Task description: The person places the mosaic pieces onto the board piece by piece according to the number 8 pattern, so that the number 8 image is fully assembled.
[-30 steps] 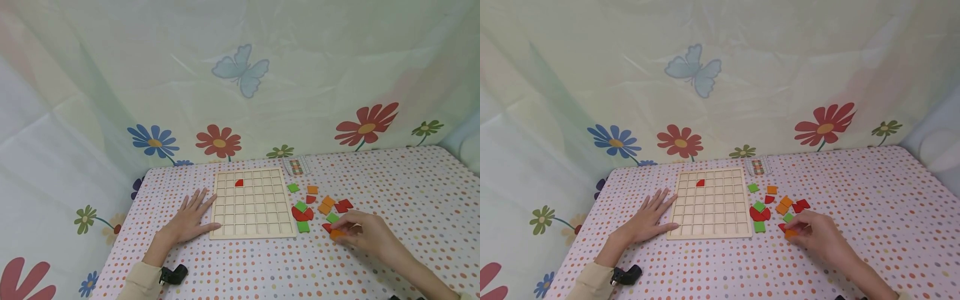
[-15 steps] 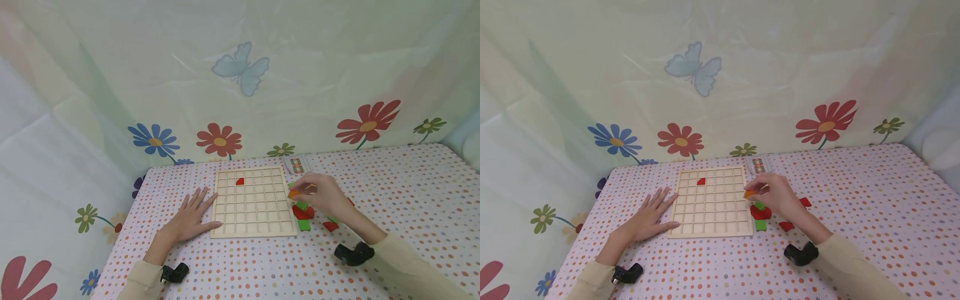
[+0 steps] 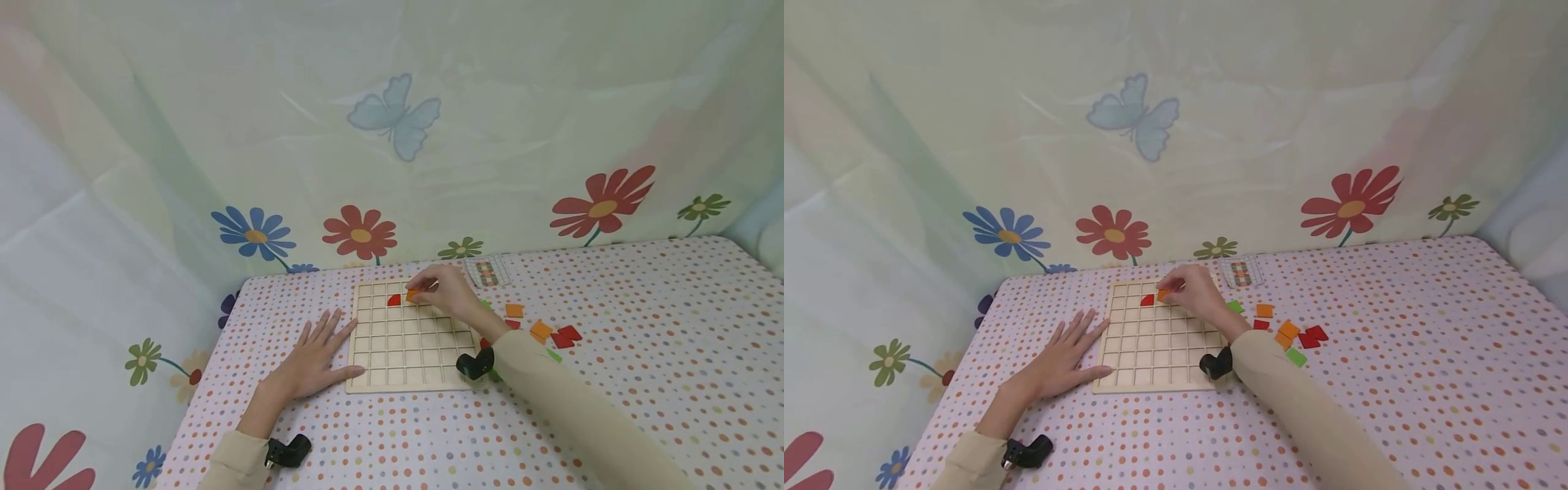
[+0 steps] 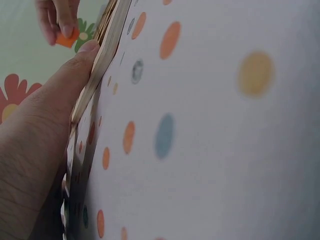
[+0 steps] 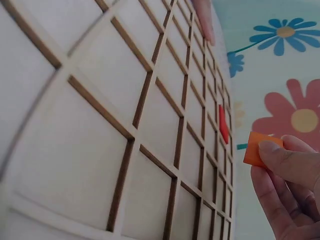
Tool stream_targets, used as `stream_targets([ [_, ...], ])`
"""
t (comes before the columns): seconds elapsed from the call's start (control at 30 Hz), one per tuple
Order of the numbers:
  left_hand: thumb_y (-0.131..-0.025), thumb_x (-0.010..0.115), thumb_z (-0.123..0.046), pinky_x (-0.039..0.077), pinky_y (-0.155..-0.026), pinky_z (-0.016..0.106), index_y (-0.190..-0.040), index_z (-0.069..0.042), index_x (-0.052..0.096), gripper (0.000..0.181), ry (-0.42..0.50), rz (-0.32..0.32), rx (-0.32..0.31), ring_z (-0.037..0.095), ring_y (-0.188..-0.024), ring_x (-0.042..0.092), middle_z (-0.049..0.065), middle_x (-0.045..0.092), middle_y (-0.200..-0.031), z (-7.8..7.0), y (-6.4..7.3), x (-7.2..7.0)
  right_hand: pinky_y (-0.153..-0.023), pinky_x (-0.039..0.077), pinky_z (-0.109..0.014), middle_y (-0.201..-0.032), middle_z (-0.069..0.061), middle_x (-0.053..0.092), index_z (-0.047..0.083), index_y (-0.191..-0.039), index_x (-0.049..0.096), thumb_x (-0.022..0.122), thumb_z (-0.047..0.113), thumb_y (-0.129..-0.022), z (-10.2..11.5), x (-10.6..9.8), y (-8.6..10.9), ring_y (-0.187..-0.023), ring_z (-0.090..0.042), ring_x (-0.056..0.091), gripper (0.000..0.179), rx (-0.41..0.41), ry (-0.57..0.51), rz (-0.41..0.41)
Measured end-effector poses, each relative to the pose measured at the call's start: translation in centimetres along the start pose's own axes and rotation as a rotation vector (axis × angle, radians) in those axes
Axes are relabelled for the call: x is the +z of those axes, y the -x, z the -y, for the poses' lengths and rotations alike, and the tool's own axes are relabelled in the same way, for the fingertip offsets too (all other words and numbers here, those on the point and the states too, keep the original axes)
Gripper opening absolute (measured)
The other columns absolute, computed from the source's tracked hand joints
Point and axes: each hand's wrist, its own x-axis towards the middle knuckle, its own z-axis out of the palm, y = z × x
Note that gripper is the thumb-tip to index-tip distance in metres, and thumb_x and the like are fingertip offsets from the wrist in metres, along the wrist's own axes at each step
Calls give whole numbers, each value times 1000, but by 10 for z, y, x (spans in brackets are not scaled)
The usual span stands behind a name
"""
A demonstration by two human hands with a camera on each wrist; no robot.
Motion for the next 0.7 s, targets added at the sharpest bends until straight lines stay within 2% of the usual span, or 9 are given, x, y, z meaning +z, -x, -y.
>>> stream_targets([
  [0.2,-97,55,-70,3,-128,61,-169,-23,20,94,15,-15,3,34,-162,1,12,6,-176,1,0,1,-84,62,-42,-100,-16,75,-5,-106,80,79,-8,-88,-4,8,-12,-91,-31,70,18,30,35,26],
  [0.4,-97,55,-70,4,-128,63,-169,-22,22,92,18,-20,9,35,-162,2,13,8,-176,1,0,1,-83,61,-41,-100,-14,75,-4,-105,80,78,-8,-89,-7,13,-17,-91,-29,71,17,49,72,74],
  [0.7,-97,55,-69,3,-128,62,-170,-23,19,93,1,5,-4,34,-162,0,12,4,-176,0,1,-2,-83,61,-39,-99,-14,75,-4,-105,80,75,-11,-90,-9,16,-19,-93,-30,71,17,16,134,106],
])
